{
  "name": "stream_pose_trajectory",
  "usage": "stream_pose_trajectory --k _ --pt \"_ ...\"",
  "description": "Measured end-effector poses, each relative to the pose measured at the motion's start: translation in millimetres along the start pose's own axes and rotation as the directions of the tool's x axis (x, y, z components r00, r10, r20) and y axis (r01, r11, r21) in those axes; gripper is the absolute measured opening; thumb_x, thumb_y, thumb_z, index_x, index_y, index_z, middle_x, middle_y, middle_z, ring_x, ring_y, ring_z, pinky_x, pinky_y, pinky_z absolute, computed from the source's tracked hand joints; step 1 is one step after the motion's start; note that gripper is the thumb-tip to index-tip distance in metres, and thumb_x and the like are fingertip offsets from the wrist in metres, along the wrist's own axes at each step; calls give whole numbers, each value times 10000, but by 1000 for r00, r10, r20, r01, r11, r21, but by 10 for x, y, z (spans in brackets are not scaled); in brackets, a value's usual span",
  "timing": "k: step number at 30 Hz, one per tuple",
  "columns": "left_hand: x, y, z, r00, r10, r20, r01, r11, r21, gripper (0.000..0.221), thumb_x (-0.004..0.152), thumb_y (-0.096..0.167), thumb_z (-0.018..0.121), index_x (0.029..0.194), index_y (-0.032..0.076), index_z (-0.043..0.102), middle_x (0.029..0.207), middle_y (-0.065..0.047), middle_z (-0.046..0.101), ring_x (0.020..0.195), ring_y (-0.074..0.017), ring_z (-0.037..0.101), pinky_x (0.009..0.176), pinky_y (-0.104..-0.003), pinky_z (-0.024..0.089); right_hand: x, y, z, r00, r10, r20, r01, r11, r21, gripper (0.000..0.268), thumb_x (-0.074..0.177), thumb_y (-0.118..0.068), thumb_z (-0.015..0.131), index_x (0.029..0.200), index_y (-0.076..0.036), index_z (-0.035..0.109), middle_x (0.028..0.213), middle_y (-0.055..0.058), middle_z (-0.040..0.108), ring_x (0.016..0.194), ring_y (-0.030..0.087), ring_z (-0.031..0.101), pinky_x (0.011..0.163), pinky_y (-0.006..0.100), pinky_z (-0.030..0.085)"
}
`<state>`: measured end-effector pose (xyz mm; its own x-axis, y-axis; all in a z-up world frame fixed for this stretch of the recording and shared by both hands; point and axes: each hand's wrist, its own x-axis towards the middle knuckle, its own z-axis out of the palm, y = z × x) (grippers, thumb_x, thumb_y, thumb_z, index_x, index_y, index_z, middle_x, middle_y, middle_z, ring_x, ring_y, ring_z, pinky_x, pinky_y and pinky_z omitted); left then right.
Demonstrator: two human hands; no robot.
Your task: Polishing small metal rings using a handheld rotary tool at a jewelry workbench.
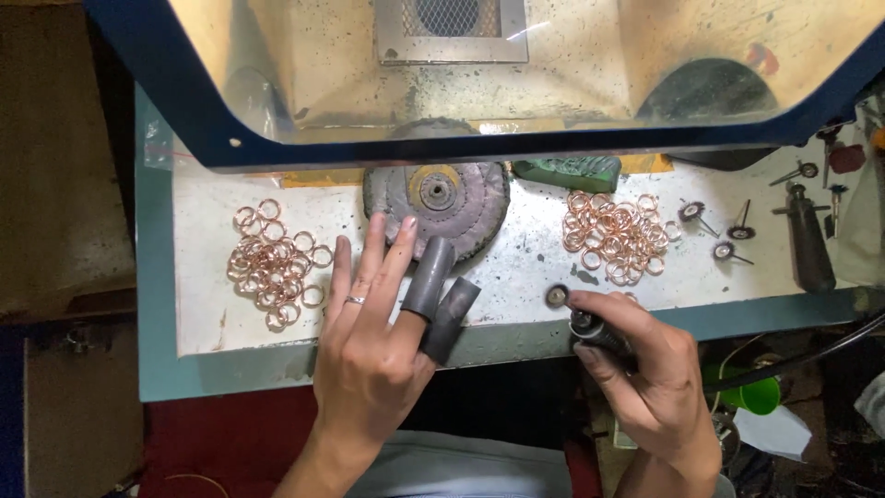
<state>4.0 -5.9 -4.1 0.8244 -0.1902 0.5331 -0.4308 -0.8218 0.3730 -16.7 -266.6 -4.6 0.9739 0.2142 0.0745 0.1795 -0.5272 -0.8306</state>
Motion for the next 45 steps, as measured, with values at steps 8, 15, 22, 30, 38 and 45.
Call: stream_pose_trajectory --k 8,15,22,30,38,45 --pt "29 15 -9 1000 2 -28 -1 999 42 375 978 289 755 1132 -51 720 1351 -242 636 1290 -488 602 1098 -647 492 -167 446 -72 972 -231 -38 229 904 360 363 971 -125 636 1316 -32 572 1158 136 701 1060 258 688 952 383 563" --pt "-6 -9 27 1000 9 -29 -7 999 46 392 970 289 766 1146 -58 715 1351 -249 632 1277 -505 611 1095 -667 495 -16 319 -75 913 -409 3 379 848 371 293 1011 -197 587 1288 -107 558 840 106 616 716 211 544 665 366 490" --pt "39 14 -1 998 16 -56 -15 999 31 344 969 245 778 1049 -86 732 1325 -255 638 1255 -511 620 1076 -668 509 10 311 -89 894 -447 13 420 850 318 271 1007 -202 579 1264 -116 568 844 86 624 710 203 571 670 349 513" --pt "48 21 -15 998 22 -55 -21 1000 23 317 966 220 789 1019 -87 729 1315 -258 643 1246 -507 628 1075 -657 515 -18 355 -97 905 -424 32 399 873 280 264 1024 -233 563 1271 -142 588 827 70 625 684 199 566 654 363 495" --pt "25 7 4 999 8 -49 -7 1000 17 337 969 219 778 1085 -93 720 1325 -257 638 1254 -510 624 1083 -663 504 -33 402 -91 922 -387 11 358 862 358 317 966 -203 650 1251 -72 602 950 81 692 775 218 652 721 354 563" --pt "-23 -25 -9 999 25 -20 -26 998 -53 163 953 30 734 947 -123 678 1368 -287 601 1297 -534 579 1113 -700 455 -85 258 -94 986 43 -162 -55 996 -70 529 715 -70 858 1217 -25 698 1141 123 776 981 175 751 932 254 586"
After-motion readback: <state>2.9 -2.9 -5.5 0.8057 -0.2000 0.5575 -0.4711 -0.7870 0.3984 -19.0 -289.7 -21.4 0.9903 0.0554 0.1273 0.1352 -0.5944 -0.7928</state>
